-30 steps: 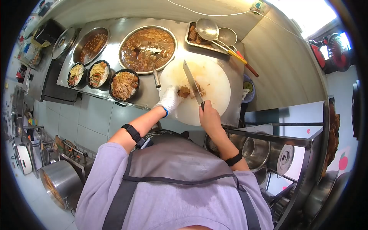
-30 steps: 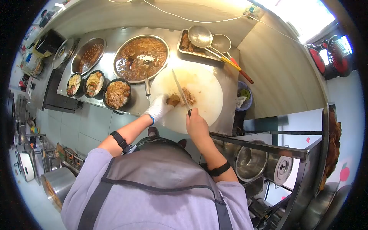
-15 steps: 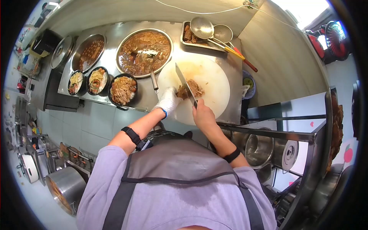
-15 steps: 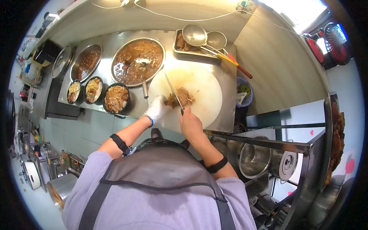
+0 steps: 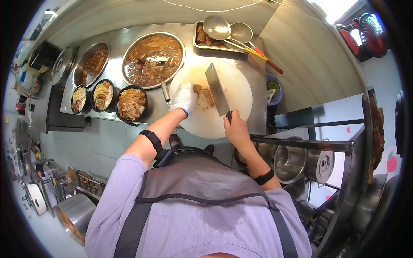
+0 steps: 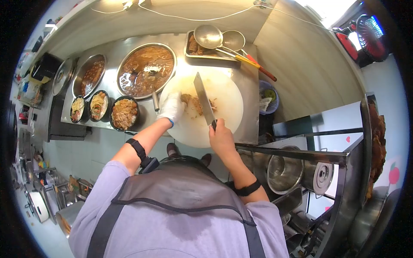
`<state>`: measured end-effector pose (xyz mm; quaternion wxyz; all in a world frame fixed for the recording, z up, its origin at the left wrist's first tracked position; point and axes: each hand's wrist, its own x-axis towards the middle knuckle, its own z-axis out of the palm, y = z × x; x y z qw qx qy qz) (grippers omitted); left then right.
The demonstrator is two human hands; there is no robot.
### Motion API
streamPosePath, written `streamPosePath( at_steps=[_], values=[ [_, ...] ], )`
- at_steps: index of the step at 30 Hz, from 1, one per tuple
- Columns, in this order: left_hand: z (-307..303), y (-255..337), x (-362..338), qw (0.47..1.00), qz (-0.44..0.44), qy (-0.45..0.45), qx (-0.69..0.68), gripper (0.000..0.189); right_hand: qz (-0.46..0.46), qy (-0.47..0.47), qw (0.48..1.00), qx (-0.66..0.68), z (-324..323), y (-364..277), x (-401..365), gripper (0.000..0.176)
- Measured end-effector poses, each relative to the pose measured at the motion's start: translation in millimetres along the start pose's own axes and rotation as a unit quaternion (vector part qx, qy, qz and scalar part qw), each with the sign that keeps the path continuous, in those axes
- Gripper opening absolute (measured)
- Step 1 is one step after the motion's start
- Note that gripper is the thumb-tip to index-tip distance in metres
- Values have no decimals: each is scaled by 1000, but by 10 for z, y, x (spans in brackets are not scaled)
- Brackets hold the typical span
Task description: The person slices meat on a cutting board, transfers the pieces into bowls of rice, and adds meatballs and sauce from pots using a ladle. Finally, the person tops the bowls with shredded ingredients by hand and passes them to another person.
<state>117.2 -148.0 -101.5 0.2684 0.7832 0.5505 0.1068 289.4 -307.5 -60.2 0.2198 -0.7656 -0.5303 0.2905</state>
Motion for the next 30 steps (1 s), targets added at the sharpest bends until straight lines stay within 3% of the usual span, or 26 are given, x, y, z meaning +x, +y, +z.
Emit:
streamPosePath(
  at_steps=[4,6,7,12,14,15,16,18,19,23,26,28,30],
  values=[
    [-165,182,-158,990,40,97,90,42,1,57,997,-49,-82,-26,-32,27],
    [-145,188,-221,964,235,85,92,38,12,67,996,-54,37,83,3,26],
    [40,108,-187,961,271,49,37,31,5,48,997,-62,170,233,52,27],
    [165,197,-82,962,269,-30,40,17,2,38,997,-67,29,75,31,28],
    [33,226,-139,954,268,43,125,16,4,38,997,-73,38,31,-27,25],
    [-21,189,-126,936,300,136,125,14,9,38,997,-71,97,75,-26,25],
    [-72,177,-118,935,304,130,125,14,8,33,997,-71,183,154,-2,25],
    [-164,173,-26,941,201,66,266,16,1,30,997,-78,157,95,16,25],
    [129,-122,179,960,202,68,181,12,13,26,996,-83,116,-27,-52,25],
    [28,-150,332,964,179,44,192,11,19,13,995,-92,282,4,-27,25],
    [-223,-68,374,971,160,96,149,11,32,32,994,-95,275,-45,-7,25],
    [-352,4,286,945,210,174,180,11,39,37,995,-90,202,-180,-61,25],
    [-340,24,98,948,256,154,111,9,51,33,995,-81,272,-175,-99,25]
  ],
)
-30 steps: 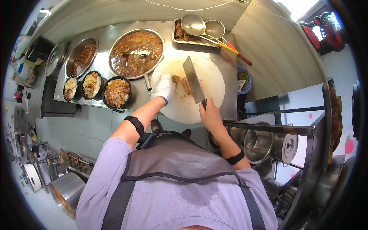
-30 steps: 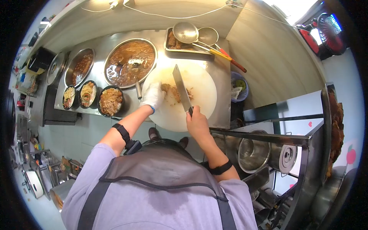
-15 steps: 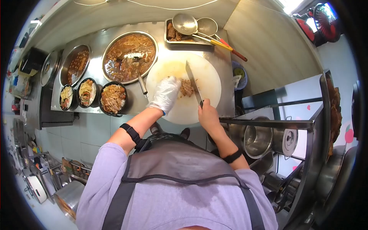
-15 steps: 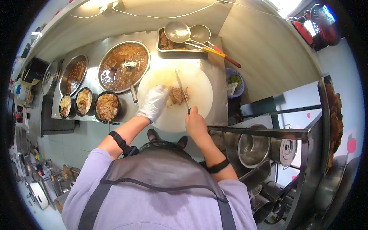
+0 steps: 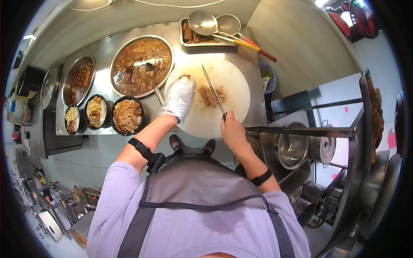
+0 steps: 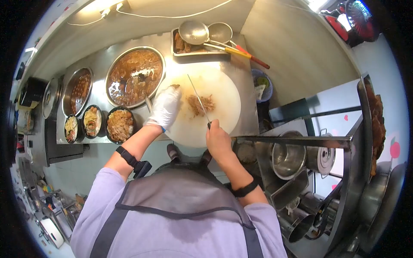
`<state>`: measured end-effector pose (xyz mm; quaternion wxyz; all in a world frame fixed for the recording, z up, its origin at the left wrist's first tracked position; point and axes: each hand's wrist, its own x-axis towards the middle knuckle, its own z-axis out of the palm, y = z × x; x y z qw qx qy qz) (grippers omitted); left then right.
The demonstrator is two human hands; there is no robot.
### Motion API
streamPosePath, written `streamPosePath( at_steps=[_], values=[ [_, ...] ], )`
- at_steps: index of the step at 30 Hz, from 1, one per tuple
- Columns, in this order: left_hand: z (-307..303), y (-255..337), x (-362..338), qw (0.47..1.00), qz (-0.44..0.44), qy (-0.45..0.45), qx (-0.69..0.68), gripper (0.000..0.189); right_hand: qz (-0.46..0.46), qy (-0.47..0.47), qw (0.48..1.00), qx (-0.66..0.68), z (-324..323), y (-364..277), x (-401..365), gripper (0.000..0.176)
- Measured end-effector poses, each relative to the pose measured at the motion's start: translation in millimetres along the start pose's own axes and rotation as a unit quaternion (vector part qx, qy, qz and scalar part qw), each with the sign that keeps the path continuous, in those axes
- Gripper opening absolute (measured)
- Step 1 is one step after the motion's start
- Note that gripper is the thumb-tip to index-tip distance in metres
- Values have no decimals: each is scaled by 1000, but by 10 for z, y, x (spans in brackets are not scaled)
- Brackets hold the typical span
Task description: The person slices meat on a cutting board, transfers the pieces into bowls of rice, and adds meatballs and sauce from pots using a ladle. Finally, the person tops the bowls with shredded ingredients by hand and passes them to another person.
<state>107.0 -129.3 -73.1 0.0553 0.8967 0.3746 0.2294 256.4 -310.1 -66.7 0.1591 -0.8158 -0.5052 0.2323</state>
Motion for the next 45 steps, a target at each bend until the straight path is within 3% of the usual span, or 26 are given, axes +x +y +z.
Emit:
streamPosePath(
  at_steps=[2,9,14,34,45],
  values=[
    [87,72,-147,991,17,-128,-41,9,-4,-16,1000,-14,132,112,53,25],
    [251,210,-334,982,1,-175,-68,8,-7,-9,1000,15,87,-11,-35,25],
    [147,215,-275,988,3,-135,-73,8,-16,-4,1000,13,64,-31,-9,25],
    [28,321,-433,982,-31,-188,-8,9,-39,-55,997,34,193,95,16,20],
    [-5,356,-424,985,-47,-163,-37,14,-56,-45,996,52,86,149,-127,21]
  ],
)
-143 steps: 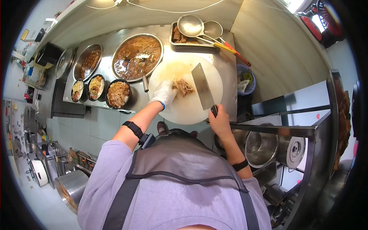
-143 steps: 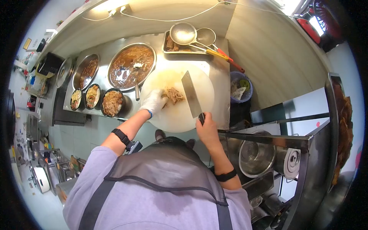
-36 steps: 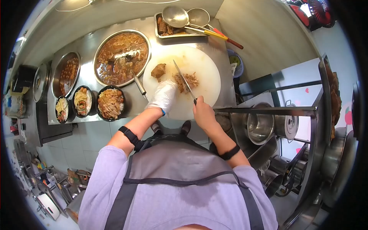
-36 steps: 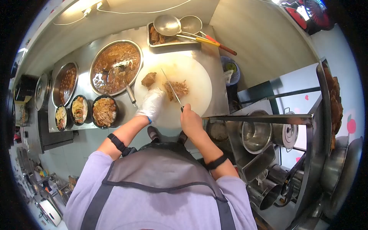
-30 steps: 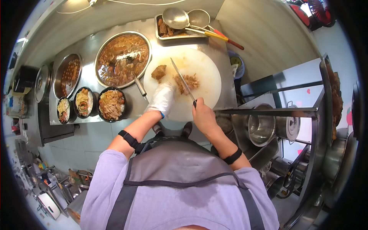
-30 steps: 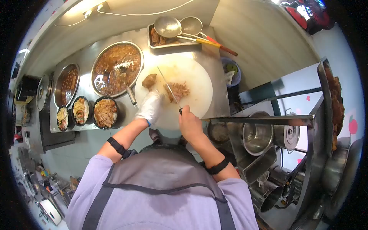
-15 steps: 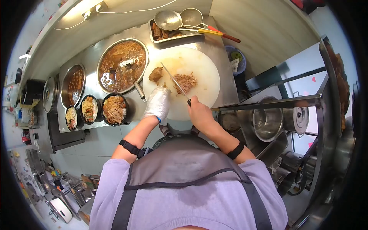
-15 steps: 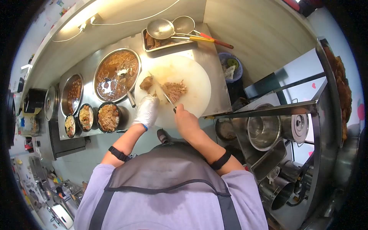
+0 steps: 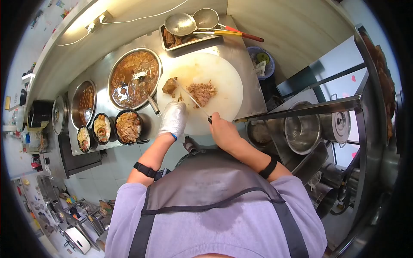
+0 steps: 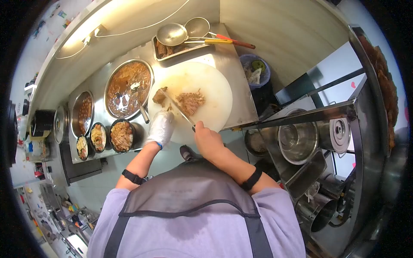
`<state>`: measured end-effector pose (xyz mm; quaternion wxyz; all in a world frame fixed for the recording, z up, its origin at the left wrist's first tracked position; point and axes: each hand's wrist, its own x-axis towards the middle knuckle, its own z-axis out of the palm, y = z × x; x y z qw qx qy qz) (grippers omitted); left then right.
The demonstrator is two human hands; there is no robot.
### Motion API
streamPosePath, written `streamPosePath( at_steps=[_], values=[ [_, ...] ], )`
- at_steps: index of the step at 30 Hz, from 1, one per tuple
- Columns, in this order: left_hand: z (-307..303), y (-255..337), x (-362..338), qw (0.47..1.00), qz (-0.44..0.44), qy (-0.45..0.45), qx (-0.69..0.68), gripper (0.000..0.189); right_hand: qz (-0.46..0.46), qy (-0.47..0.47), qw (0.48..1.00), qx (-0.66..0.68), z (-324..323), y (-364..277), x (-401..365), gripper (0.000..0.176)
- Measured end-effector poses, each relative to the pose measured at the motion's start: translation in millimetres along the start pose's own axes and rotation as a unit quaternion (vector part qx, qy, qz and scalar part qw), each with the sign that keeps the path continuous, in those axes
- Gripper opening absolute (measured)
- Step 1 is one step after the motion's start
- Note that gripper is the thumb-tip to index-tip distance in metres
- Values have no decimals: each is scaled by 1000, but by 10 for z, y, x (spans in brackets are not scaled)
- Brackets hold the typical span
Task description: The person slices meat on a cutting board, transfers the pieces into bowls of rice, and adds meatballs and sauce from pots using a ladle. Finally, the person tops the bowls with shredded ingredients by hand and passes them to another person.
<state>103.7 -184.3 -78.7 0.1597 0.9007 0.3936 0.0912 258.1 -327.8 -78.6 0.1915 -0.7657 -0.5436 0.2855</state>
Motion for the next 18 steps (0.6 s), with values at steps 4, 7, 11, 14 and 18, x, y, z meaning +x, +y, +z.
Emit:
streamPosePath(
  at_steps=[4,7,11,14,18],
  values=[
    [28,11,-13,999,-11,-32,8,14,10,-37,999,-19,54,98,-100,18],
    [114,-52,-80,999,-4,-31,11,14,8,-49,999,-11,-111,2,-238,16],
    [116,30,-125,999,-18,-47,11,15,36,-67,997,-4,-58,109,-251,18],
    [100,108,-37,999,-3,-36,-3,20,14,-53,998,35,-194,119,-239,20],
    [194,174,212,999,27,-27,1,22,36,-1,999,41,-345,141,-186,21]
  ],
)
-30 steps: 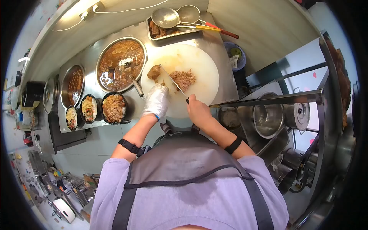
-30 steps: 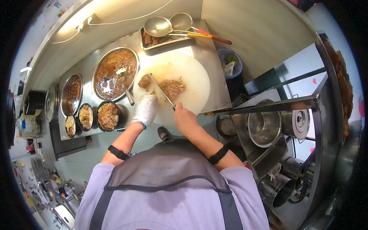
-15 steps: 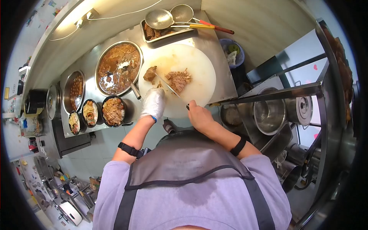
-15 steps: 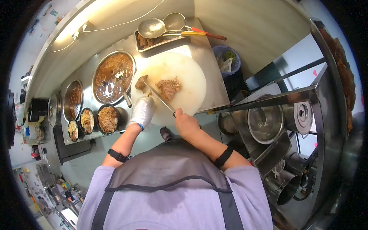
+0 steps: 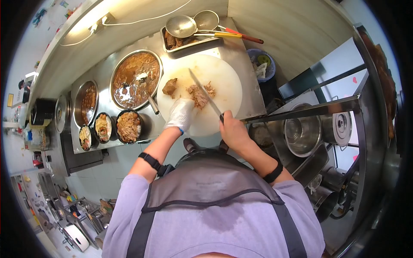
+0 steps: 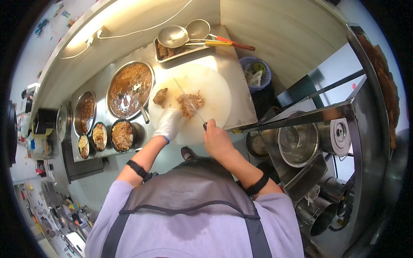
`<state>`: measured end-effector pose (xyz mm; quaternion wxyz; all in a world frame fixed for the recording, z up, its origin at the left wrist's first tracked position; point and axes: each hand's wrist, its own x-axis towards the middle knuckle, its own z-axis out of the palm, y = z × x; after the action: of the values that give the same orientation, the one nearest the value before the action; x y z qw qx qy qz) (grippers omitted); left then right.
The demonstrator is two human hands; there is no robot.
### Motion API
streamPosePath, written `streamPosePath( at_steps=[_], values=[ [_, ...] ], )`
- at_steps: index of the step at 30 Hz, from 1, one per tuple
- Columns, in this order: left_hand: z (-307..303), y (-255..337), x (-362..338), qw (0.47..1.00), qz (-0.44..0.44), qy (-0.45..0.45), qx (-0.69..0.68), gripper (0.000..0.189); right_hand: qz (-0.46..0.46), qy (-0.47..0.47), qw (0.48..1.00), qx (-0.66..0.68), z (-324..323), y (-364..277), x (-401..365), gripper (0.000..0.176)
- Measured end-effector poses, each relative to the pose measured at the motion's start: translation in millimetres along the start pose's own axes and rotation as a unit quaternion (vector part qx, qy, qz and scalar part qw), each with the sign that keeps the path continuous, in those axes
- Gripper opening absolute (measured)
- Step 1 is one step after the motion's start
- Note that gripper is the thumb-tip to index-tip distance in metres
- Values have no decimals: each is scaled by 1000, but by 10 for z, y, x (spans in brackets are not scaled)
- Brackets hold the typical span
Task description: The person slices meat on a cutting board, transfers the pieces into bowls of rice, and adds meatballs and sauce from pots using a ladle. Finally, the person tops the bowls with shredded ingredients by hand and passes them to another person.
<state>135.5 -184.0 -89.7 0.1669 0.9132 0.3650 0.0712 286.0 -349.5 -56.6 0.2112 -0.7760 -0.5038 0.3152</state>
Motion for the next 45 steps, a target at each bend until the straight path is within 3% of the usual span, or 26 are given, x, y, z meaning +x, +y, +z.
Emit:
streamPosePath(
  at_steps=[8,11,23,25,29,31,34,37,45],
  values=[
    [115,-45,35,1000,-2,-23,1,19,19,9,999,-40,37,4,127,25],
    [172,-121,-28,998,44,9,-43,16,13,-23,998,-61,136,90,169,20],
    [43,-187,-79,997,47,4,-60,5,25,-30,999,-29,90,-172,110,21],
    [113,-229,-137,997,15,-9,-70,6,25,-23,999,-36,291,-31,141,20],
    [102,-311,-122,998,50,-42,-21,8,47,-15,998,-47,306,-150,149,21],
    [151,-358,-116,996,76,-8,-46,9,46,-10,998,-38,236,-282,102,21],
    [161,-369,-94,994,75,-61,-49,10,65,-7,997,-39,449,-211,90,21],
    [94,-349,-94,993,99,-27,-62,10,73,14,997,-30,430,-313,73,22],
    [48,-371,-91,990,121,-44,-56,5,83,28,995,-38,521,-459,66,19]
  ],
)
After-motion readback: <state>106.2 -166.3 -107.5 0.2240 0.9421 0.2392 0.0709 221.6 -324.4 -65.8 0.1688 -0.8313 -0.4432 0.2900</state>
